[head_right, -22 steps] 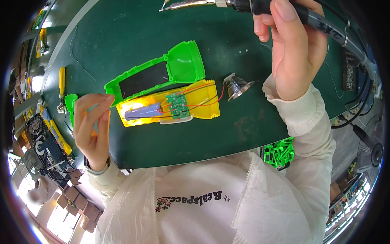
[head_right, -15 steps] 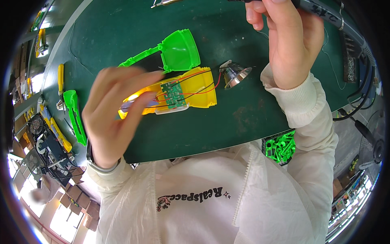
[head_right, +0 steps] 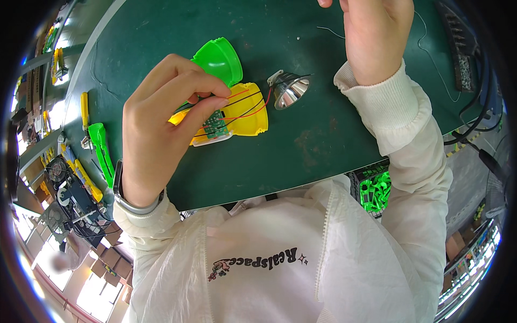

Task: Soldering internal wiring and components into a flashlight housing at a factory workstation.

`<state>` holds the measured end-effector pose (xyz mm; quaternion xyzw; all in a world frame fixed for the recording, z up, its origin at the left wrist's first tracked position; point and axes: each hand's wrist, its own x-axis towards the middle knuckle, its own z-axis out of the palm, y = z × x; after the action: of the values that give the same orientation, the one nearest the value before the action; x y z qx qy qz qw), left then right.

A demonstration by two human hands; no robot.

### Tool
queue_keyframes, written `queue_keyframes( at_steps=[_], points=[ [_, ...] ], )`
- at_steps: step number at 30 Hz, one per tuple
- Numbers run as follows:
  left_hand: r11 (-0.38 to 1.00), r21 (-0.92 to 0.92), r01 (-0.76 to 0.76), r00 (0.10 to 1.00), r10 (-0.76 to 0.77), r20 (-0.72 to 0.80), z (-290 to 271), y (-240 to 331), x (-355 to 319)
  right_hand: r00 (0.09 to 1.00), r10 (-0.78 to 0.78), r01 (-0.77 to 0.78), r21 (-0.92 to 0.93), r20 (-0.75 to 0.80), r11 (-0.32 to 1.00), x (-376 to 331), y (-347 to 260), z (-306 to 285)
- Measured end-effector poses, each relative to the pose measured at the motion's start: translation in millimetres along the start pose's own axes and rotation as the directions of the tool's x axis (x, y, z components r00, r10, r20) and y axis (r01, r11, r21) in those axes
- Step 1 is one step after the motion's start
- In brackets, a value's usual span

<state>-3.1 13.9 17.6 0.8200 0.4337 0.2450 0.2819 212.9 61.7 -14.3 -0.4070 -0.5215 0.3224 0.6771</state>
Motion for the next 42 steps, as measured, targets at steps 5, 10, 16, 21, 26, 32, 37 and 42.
queue_keyframes(
  at_steps=[5, 10, 16, 21, 26, 32, 37, 42],
  points=[
    [0.997, 0.077, -0.008, 0.999, 0.006, 0.032, 3.0, 3.7, 1.8, 1.0, 0.009, -0.008, 0.034, -0.02, 0.999, -0.4, 2.1, 1.1],
    [0.911, 0.395, -0.117, 0.993, 0.113, 0.034, 9.0, 16.0, 2.8, 0.993, 0.109, -0.107, 0.044, -0.038, 0.993, 1.7, -11.7, 4.0],
    [0.92, 0.367, -0.141, 0.977, 0.189, -0.099, 7.0, 7.0, -9.7, 0.996, 0.07, -0.068, 0.026, -0.056, 0.997, -2.6, -8.2, 3.7],
    [0.984, 0.037, 0.172, 0.924, -0.149, -0.352, 2.5, -3.7, -29.7, 0.998, 0.058, -0.055, 0.073, -0.032, 0.996, -6.0, -9.2, 6.7],
    [0.966, 0.135, 0.221, 0.942, -0.175, -0.288, -6.2, -13.5, -36.9, 0.998, 0.055, -0.056, 0.092, 0.013, 0.994, -9.1, -4.3, 7.5],
    [0.895, -0.244, 0.374, 0.88, -0.425, -0.211, -6.6, -11.2, -36.3, 0.997, 0.083, -0.083, 0.058, -0.003, 0.995, -10.9, -6.9, 9.8],
    [0.857, -0.252, 0.45, 0.874, -0.48, -0.07, -8.6, -4.5, -26.9, 0.987, 0.085, -0.079, 0.053, -0.133, 0.996, -13.1, -17.2, 28.2],
    [0.874, -0.247, 0.418, 0.897, -0.44, -0.041, -10.2, -6.7, -18.5, 1.0, -0.008, 0.007, 0.296, 0.004, 0.955, -2.3, 13.9, -49.8]
  ],
)
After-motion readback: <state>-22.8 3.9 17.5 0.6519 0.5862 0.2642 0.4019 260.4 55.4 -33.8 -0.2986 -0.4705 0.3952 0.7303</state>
